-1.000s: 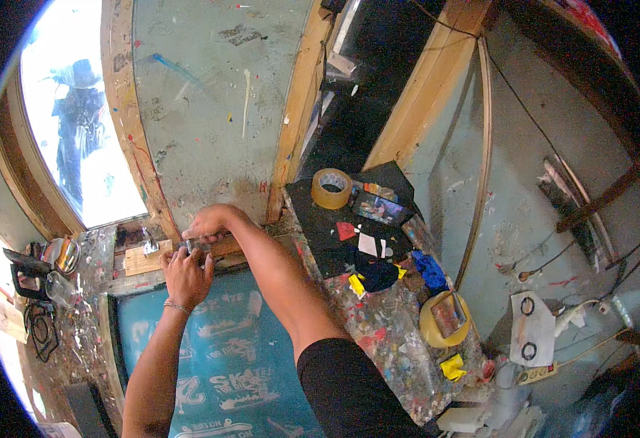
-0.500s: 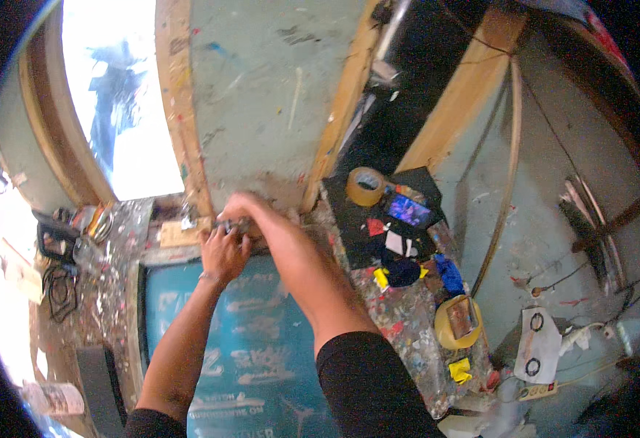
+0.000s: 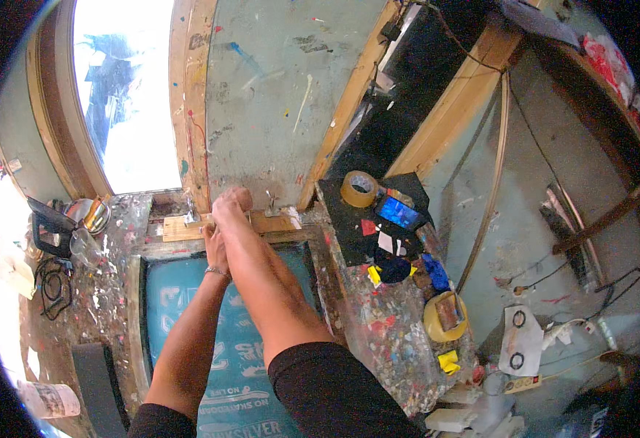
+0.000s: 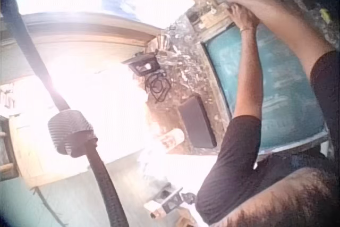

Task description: The person wipes a glass surface with a cloth, then retrieves a screen printing frame and places it on the workbench. They secure the frame with clamps, smooth the mesh with a squeegee, and handle a roll of tape.

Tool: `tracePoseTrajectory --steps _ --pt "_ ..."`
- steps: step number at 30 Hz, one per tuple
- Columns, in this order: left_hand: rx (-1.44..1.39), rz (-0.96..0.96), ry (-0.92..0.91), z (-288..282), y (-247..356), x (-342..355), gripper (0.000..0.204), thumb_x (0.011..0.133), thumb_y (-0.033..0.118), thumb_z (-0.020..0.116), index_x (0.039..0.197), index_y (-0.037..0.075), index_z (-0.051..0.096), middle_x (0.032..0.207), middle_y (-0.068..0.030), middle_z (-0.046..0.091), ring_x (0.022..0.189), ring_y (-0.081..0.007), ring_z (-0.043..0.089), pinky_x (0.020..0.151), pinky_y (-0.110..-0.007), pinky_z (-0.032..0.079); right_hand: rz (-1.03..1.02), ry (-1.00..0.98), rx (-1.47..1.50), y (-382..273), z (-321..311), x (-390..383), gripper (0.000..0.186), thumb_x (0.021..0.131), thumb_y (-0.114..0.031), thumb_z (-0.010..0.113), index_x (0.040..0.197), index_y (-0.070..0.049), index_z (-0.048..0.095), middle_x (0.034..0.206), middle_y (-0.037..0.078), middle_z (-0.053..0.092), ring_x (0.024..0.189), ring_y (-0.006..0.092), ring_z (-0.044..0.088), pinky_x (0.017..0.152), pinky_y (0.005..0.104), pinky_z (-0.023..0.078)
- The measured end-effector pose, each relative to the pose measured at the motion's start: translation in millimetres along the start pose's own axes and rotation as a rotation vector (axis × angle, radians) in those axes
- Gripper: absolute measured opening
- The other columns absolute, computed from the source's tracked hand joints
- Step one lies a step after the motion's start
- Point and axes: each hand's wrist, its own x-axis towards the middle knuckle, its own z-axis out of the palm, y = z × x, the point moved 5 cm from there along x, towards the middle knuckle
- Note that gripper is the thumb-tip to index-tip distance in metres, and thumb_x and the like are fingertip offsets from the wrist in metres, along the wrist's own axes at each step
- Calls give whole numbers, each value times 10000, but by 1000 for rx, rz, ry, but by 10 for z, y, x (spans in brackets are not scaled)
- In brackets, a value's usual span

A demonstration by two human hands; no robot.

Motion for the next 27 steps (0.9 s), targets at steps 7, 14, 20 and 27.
tracePoseTrajectory --steps 7,14,20,27 --pt "-479 -93 329 486 140 28 413 895 382 566 1206 115 620 1104 -134 644 1079 -278 580 1033 -503 287 240 -4 -110 242 726 933 242 877 -284 663 1082 -204 766 1103 -9 734 998 166 704 695 375 577" --pt "-36 -102 -224 -36 284 106 385 881 394 561 1081 89 684 981 -160 637 992 -309 618 1032 -535 312 -201 -455 864 825 283 -73 470 970 -534 564 1212 -152 691 872 25 678 616 120 603 524 275 504" --pt "-21 -63 -120 -25 283 97 351 881 386 565 1074 119 686 976 -166 643 976 -312 628 1029 -541 313 -402 -600 955 905 437 2 501 999 -541 513 1346 -193 607 815 8 626 576 83 537 501 229 449" --pt "17 -56 -209 -46 326 141 330 886 364 570 1032 91 683 964 -170 645 973 -308 636 1027 -541 312 -440 -643 915 874 501 103 512 999 -589 465 1180 -152 659 846 9 599 607 89 495 501 240 416"
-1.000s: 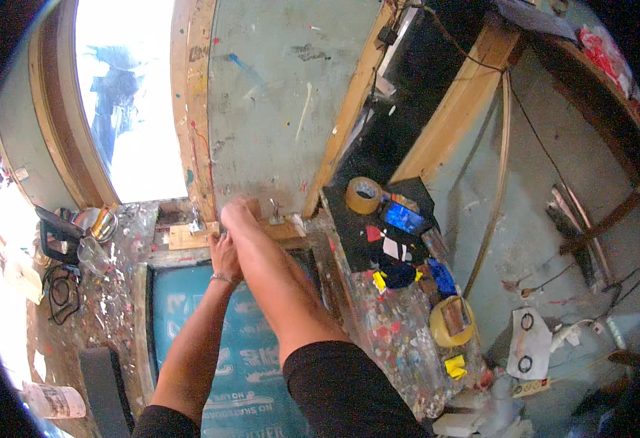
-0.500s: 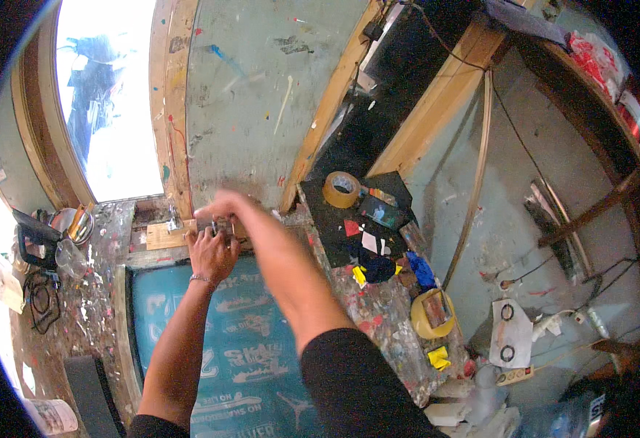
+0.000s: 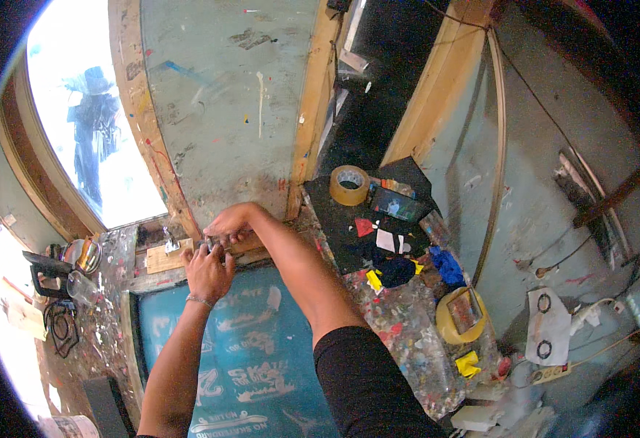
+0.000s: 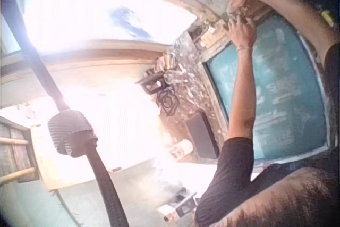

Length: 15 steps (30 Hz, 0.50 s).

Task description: The person wipes a glass surface with a cloth, then retrieves a screen printing frame and places it on the workbench. They secure the frame with clamps, smooth the mesh with a squeegee, and handle a roll of tape.

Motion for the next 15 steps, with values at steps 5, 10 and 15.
tracePoseTrajectory --steps 5,10,15 --pt "5 -3 -24 -21 -15 -3 325 895 358 569 1020 80 682 934 -172 649 955 -318 644 1036 -534 310 -145 20 -93 -16 21 145 546 991 -610 461 1007 -102 661 707 8 562 512 99 455 448 258 394" --pt "50 23 15 -14 -25 -26 299 905 310 565 1048 70 669 968 -170 656 1003 -318 623 992 -518 345 -37 250 -298 -114 -6 242 527 910 -550 592 915 -39 721 641 111 656 566 220 629 482 378 481" --pt "20 18 -2 71 74 11 359 871 333 586 1079 55 676 1010 -190 669 1005 -312 640 1050 -528 313 111 438 -620 -278 -46 247 460 778 -393 638 990 1 745 923 215 733 800 379 710 724 476 548"
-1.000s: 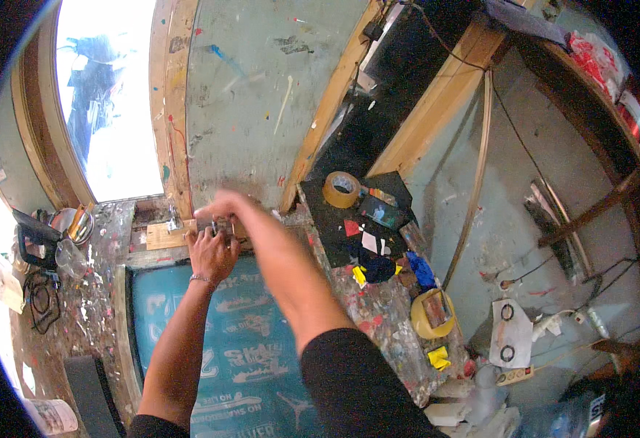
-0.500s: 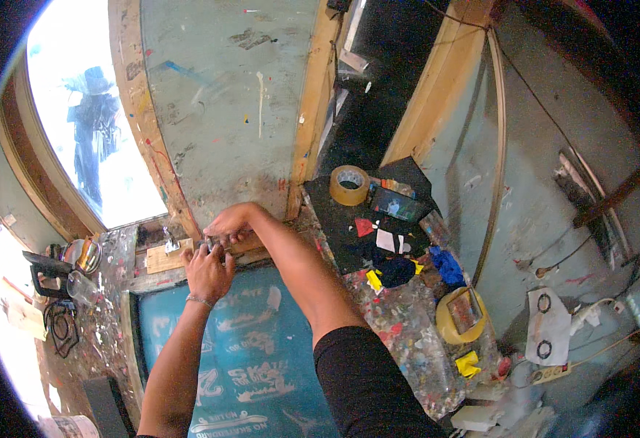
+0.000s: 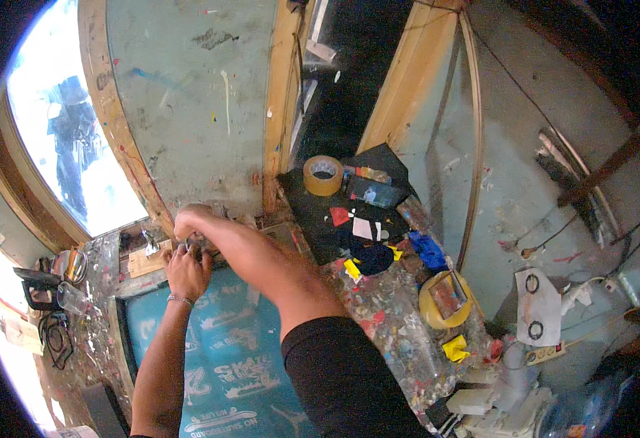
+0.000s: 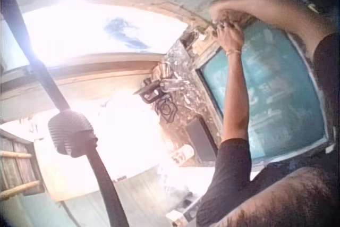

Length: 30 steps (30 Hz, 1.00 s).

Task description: The person wipes a glass surface with a cloth, then retrieves a screen printing frame and places it on the workbench. They secure the frame with clamps, smooth the mesh with a squeegee, and handle a roll of tape.

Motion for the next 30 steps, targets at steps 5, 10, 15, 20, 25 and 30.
tracePoseTrajectory --steps 5,10,15,20,25,30 --pt "11 -60 -22 -73 -184 -26 387 899 364 567 1128 69 668 1098 -179 669 1068 -298 629 1073 -537 302 34 -16 55 -39 0 61 619 774 -569 676 1070 -30 743 1083 203 719 971 348 689 849 458 537" --pt "-92 -99 -97 78 51 33 416 901 425 553 1130 100 675 1138 -130 671 1104 -280 619 1067 -586 293 -48 18 -105 251 103 71 585 821 -543 661 1083 -26 735 1125 187 715 1038 356 677 884 452 531" --pt "-160 38 241 141 -224 -84 455 914 427 515 1176 76 639 1113 -165 673 1058 -312 630 1036 -594 277 288 138 -394 -745 -94 -287 362 863 -318 622 1076 -52 745 1166 165 706 1081 343 679 886 468 543" --pt "-66 -93 32 44 -197 -63 446 863 423 568 1143 83 644 1127 -178 650 1001 -310 638 1043 -566 267 307 72 -285 -535 -244 -403 415 827 -331 635 1106 -40 732 1228 198 669 1137 359 651 940 450 527" --pt "-130 -83 -27 51 -73 -15 414 875 406 554 1104 78 660 1034 -158 663 1041 -301 622 1054 -579 260 505 122 -235 -227 -177 -312 393 808 -265 648 1154 -99 734 1271 129 669 1204 307 627 999 428 498" --pt "-129 -17 120 230 -156 -72 452 914 375 535 1298 143 587 1215 -94 668 1143 -276 589 1078 -547 247 415 202 -411 -730 -155 -460 334 844 -260 633 1128 -127 748 1214 108 697 1134 285 668 924 412 541"
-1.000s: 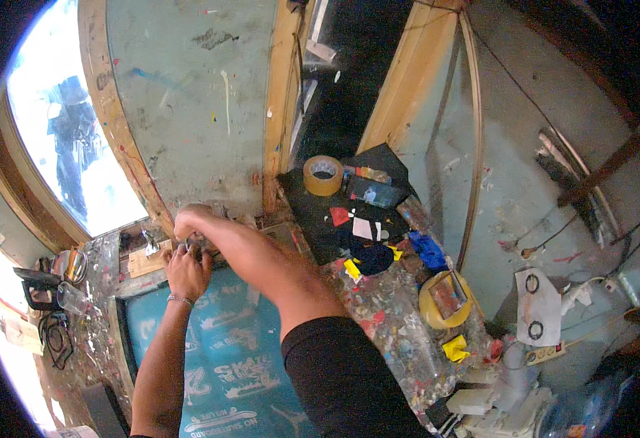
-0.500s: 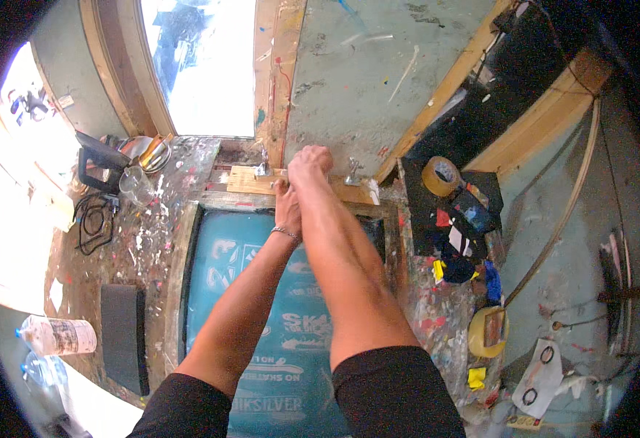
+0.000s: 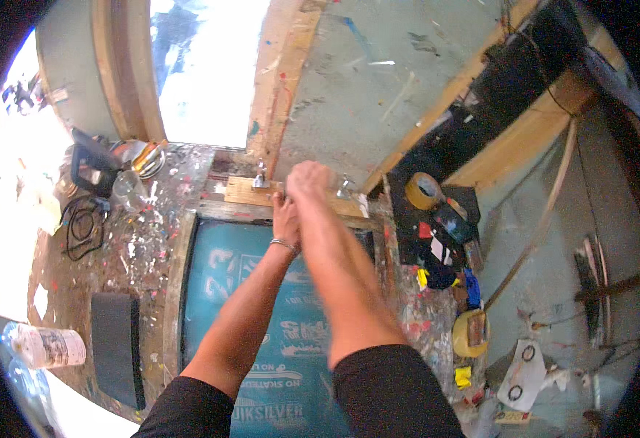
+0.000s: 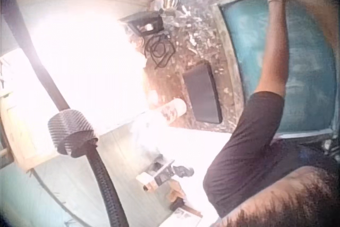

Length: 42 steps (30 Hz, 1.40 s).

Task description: The person wipes a glass surface with a cloth, then retrieves a screen printing frame and places it on the workbench. They secure the frame with clamps, smooth the mesh with a squeegee, and handle a roll of tape.

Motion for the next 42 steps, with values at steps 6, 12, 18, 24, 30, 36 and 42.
tracePoseTrajectory --steps 6,12,18,24,30,36,42 --pt "14 8 -93 108 15 56 483 873 436 571 1234 122 639 1150 -177 654 1128 -322 586 1096 -598 267 -62 102 66 141 113 205 273 869 -308 616 940 -106 785 1089 113 735 990 276 715 785 397 564" --pt "-44 -57 -79 -260 34 47 396 865 413 571 1082 99 677 1010 -175 641 1010 -324 631 1074 -557 285 -253 -585 1246 845 529 321 521 955 -542 581 1194 -93 690 831 38 651 601 108 522 564 280 453" --pt "16 -70 -135 -253 69 74 472 883 403 555 1245 110 635 1149 -202 654 1077 -293 630 1093 -546 278 -609 -729 905 711 501 335 479 1024 -443 509 1399 -149 555 862 0 607 603 81 490 554 244 438" --pt "32 -25 -75 -272 8 68 390 885 352 581 1160 90 672 1269 -228 618 1127 -306 614 1108 -532 276 -783 -779 947 550 579 426 479 1043 -493 438 1379 -174 558 787 -34 538 566 55 460 483 215 373" --pt "93 32 -46 -306 123 86 348 878 337 588 1069 60 675 1170 -231 641 1054 -331 608 1075 -520 300 -711 -865 908 626 607 463 538 1006 -591 436 1296 -158 568 793 9 589 556 79 505 472 241 405" --pt "62 35 -47 -230 44 64 315 849 360 599 948 67 656 890 -162 597 947 -317 607 1060 -543 301 -717 -758 894 583 656 468 502 1023 -569 415 1203 -133 585 736 6 572 548 87 511 480 251 434" --pt "40 63 -33 -267 87 69 299 840 351 601 920 68 655 878 -169 597 917 -326 605 1034 -535 317 -788 -649 953 610 711 518 501 1015 -546 454 1144 -91 618 651 23 547 497 108 545 449 275 452"
